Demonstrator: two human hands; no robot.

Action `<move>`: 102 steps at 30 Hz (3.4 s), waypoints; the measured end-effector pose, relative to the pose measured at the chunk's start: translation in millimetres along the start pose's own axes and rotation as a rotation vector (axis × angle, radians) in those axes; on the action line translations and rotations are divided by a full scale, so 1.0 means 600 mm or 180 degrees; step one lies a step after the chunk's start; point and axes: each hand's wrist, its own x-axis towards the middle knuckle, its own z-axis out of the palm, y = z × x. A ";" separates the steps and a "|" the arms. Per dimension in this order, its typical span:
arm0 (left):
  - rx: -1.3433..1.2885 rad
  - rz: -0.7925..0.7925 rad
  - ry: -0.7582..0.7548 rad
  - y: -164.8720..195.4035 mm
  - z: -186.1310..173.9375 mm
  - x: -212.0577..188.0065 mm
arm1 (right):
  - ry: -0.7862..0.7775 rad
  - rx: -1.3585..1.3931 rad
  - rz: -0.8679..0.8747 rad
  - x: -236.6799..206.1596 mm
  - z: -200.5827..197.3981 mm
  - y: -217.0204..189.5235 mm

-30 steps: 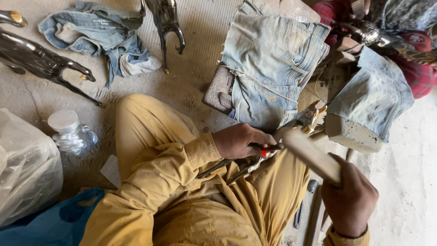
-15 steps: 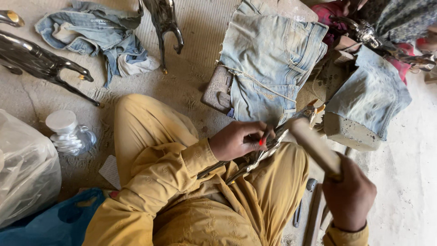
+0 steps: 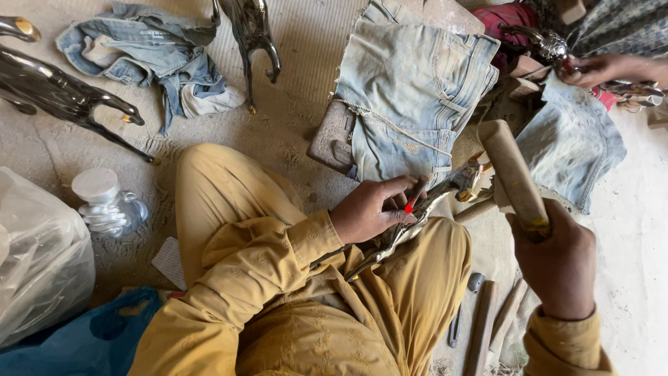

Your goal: The person uses a hammer and a chisel to chip away at a small metal sculpture of a horse. They repeatedly strike the chisel against the sculpture to remove material and refine its shape.

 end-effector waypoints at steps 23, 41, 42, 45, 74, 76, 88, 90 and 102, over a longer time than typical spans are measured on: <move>0.0350 0.0033 -0.0101 0.011 -0.006 -0.002 | -0.0578 -0.0785 -0.0103 0.025 -0.014 -0.024; 0.0242 0.0072 -0.0218 -0.004 -0.011 -0.008 | -0.0613 -0.0860 -0.0317 0.022 -0.006 -0.037; 0.0260 0.0146 -0.0213 -0.005 -0.011 -0.008 | -0.0999 -0.1097 -0.0380 0.022 -0.006 -0.037; 0.0301 0.0301 -0.0199 -0.006 -0.013 -0.009 | -0.0128 -0.0853 -0.0282 0.019 -0.005 -0.039; 0.0131 0.0294 -0.0249 -0.006 -0.025 -0.021 | -0.0258 -0.0389 -0.0036 0.002 -0.007 -0.068; 0.0163 0.0420 -0.0204 -0.007 -0.024 -0.020 | -0.0468 -0.0573 -0.0012 0.005 -0.007 -0.066; 0.0263 0.0534 -0.0336 -0.016 -0.025 -0.023 | -0.0221 -0.0533 -0.0066 0.002 -0.008 -0.080; 0.0261 0.0576 -0.0377 -0.021 -0.026 -0.022 | -0.0743 -0.0938 -0.0396 0.004 -0.012 -0.083; 0.0161 0.0521 -0.0310 -0.036 -0.021 -0.037 | -0.0632 -0.0795 0.0086 -0.004 -0.014 -0.100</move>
